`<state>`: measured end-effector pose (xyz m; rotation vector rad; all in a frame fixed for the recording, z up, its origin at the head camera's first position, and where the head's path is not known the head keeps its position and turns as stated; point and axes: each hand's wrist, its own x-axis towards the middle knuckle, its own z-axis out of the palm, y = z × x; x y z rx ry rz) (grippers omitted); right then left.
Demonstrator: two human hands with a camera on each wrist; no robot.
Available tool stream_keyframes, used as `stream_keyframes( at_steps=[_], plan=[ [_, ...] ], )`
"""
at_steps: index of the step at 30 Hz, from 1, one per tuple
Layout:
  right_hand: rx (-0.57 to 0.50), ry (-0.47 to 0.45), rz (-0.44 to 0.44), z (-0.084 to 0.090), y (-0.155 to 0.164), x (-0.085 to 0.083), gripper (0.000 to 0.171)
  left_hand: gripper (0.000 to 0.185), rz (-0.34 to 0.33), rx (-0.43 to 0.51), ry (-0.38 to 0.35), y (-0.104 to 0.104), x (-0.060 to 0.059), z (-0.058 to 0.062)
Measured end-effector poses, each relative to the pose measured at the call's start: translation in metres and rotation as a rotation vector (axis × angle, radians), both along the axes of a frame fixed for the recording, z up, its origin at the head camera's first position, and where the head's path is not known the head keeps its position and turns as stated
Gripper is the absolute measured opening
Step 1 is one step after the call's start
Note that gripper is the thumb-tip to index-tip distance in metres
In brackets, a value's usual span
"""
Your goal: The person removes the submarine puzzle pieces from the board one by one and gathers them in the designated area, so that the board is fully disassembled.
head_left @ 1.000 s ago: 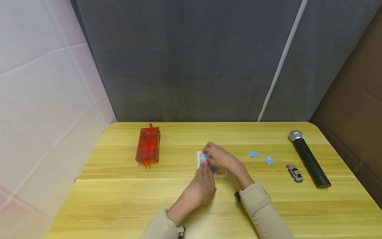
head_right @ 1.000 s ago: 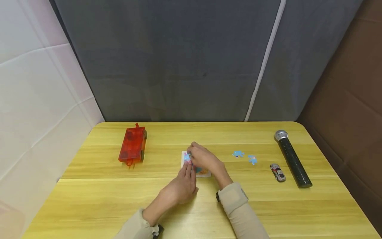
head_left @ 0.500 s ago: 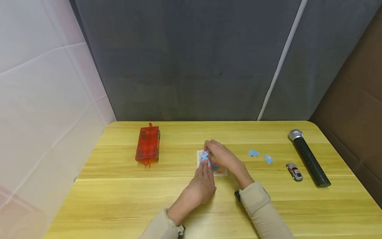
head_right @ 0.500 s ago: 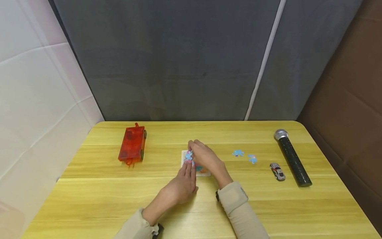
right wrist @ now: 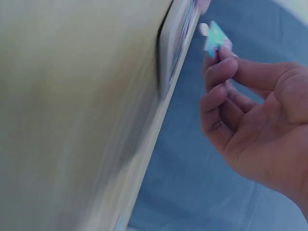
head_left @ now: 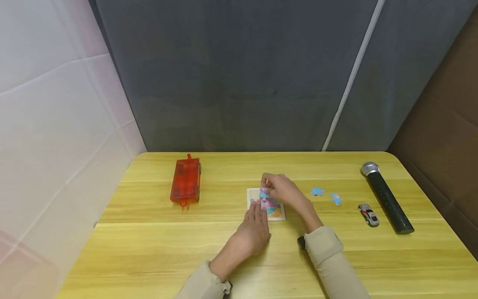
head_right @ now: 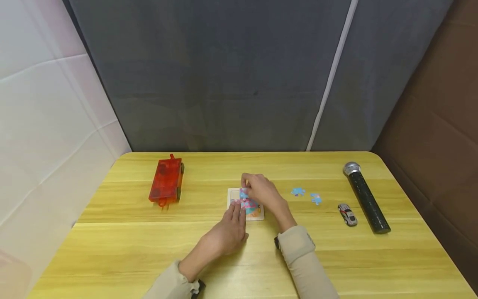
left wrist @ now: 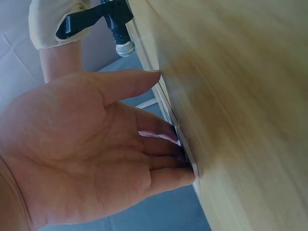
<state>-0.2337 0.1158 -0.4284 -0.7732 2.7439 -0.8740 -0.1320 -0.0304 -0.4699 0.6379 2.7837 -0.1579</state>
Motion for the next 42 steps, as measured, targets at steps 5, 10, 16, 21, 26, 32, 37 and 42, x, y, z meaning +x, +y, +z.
stream_keyframes(
  at_steps=[5, 10, 16, 21, 26, 32, 37, 42],
  plan=[
    [0.032, -0.044, -0.061, 0.000, 0.034, -0.010, 0.010, 0.070, 0.015, -0.027, 0.003, 0.003, 0.005, 0.013],
    [0.027, -0.073, -0.057, 0.000, 0.053, -0.017, 0.010, 0.070, 0.039, 0.017, -0.020, 0.002, 0.003, 0.003],
    [0.041, -0.121, -0.054, 0.002, 0.063, -0.018, 0.008, 0.070, 0.031, 0.003, -0.002, 0.001, 0.000, -0.008],
    [0.078, -0.150, -0.139, 0.003, 0.075, -0.016, 0.009, 0.072, 0.015, 0.004, 0.016, 0.000, -0.001, -0.011],
    [0.104, -0.174, -0.215, 0.002, 0.079, -0.017, 0.010, 0.072, 0.005, -0.015, 0.064, -0.001, -0.001, -0.016],
    [0.138, -0.147, -0.263, 0.001, 0.079, -0.019, 0.005, 0.071, 0.013, 0.008, 0.078, 0.000, -0.002, -0.015],
    [0.207, -0.165, -0.341, 0.001, 0.079, -0.018, 0.006, 0.072, 0.009, 0.000, 0.076, 0.000, -0.002, -0.014],
    [0.249, -0.220, -0.397, 0.003, 0.078, -0.017, 0.011, 0.072, 0.015, -0.005, 0.056, 0.001, -0.001, -0.010]
  ],
)
